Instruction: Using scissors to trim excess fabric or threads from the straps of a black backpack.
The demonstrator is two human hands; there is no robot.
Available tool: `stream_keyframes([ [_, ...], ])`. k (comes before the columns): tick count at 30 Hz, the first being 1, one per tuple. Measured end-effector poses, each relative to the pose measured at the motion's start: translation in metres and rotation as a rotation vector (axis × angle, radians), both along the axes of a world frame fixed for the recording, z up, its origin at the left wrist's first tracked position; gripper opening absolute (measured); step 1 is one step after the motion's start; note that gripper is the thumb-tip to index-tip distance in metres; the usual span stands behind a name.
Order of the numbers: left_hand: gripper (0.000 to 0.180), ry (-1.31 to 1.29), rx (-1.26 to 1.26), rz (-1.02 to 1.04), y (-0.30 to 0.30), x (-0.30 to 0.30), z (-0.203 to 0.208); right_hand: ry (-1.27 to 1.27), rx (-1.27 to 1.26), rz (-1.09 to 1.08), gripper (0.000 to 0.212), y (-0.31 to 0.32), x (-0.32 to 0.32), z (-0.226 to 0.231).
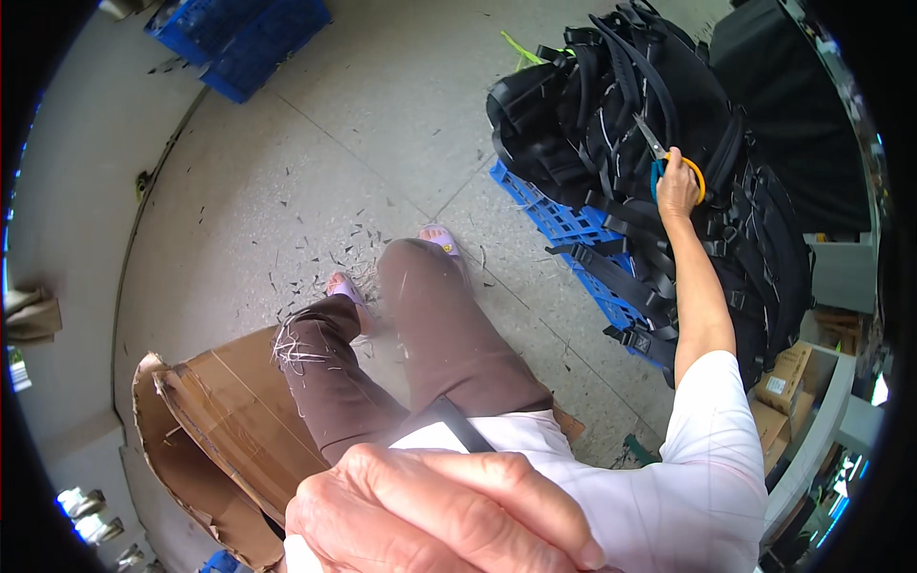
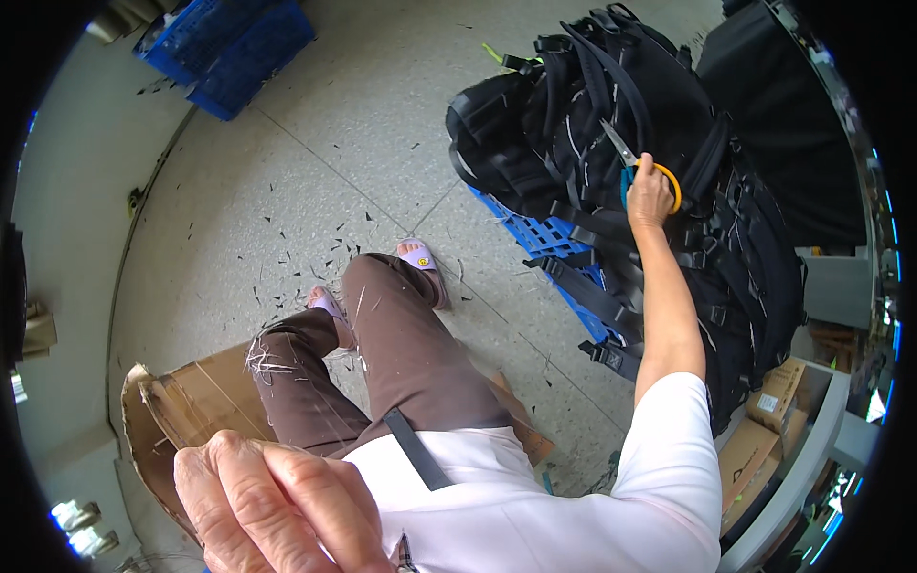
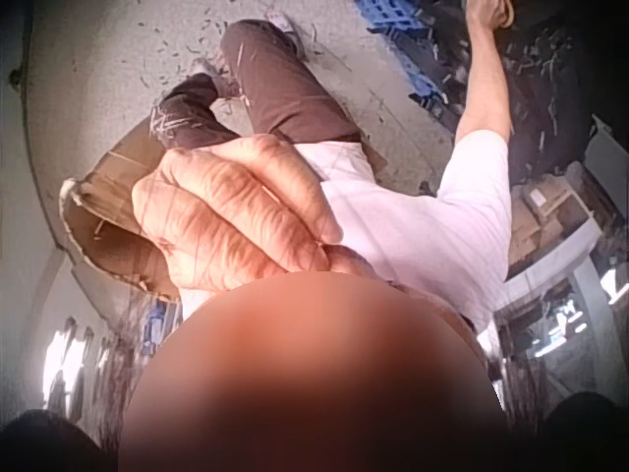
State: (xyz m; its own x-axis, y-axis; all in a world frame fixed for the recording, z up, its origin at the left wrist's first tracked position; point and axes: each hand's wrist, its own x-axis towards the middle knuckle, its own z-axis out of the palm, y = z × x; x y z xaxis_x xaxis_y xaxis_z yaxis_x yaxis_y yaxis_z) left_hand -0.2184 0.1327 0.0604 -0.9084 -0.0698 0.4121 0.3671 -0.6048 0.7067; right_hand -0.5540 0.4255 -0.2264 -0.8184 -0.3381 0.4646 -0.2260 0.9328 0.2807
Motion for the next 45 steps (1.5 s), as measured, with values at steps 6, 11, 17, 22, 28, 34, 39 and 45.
stream_keyframes([
  [6,0.013,0.013,-0.189,0.117,-0.031,0.022,-0.016,-0.014,-0.54,0.16,0.033,-0.027,-0.008,0.103],
  [11,0.046,-0.561,-0.304,0.413,-0.054,0.018,-0.063,-0.346,-1.231,0.541,0.037,-0.105,0.095,0.186],
  [17,0.052,-0.743,0.189,0.15,-0.122,0.019,-0.123,-0.793,-1.293,1.147,0.06,-0.207,0.292,0.226],
  [22,0.048,-0.757,0.041,0.161,-0.122,0.051,-0.084,-0.775,-1.549,1.271,0.051,-0.267,0.361,0.212],
  [28,0.036,-0.76,-0.201,0.307,-0.137,0.103,-0.049,-0.861,-1.457,1.355,0.047,-0.285,0.411,0.208],
  [34,0.061,-0.966,-0.751,0.578,-0.136,0.107,-0.018,-0.997,-1.139,1.522,0.03,-0.293,0.413,0.212],
  [39,0.06,-0.746,-0.856,0.362,-0.19,0.139,0.056,-0.377,-1.126,1.53,0.021,-0.251,0.343,0.293],
  [45,0.041,-0.291,-1.453,0.024,-0.19,0.153,0.15,-0.314,-0.957,1.765,0.05,-0.234,0.247,0.347],
])
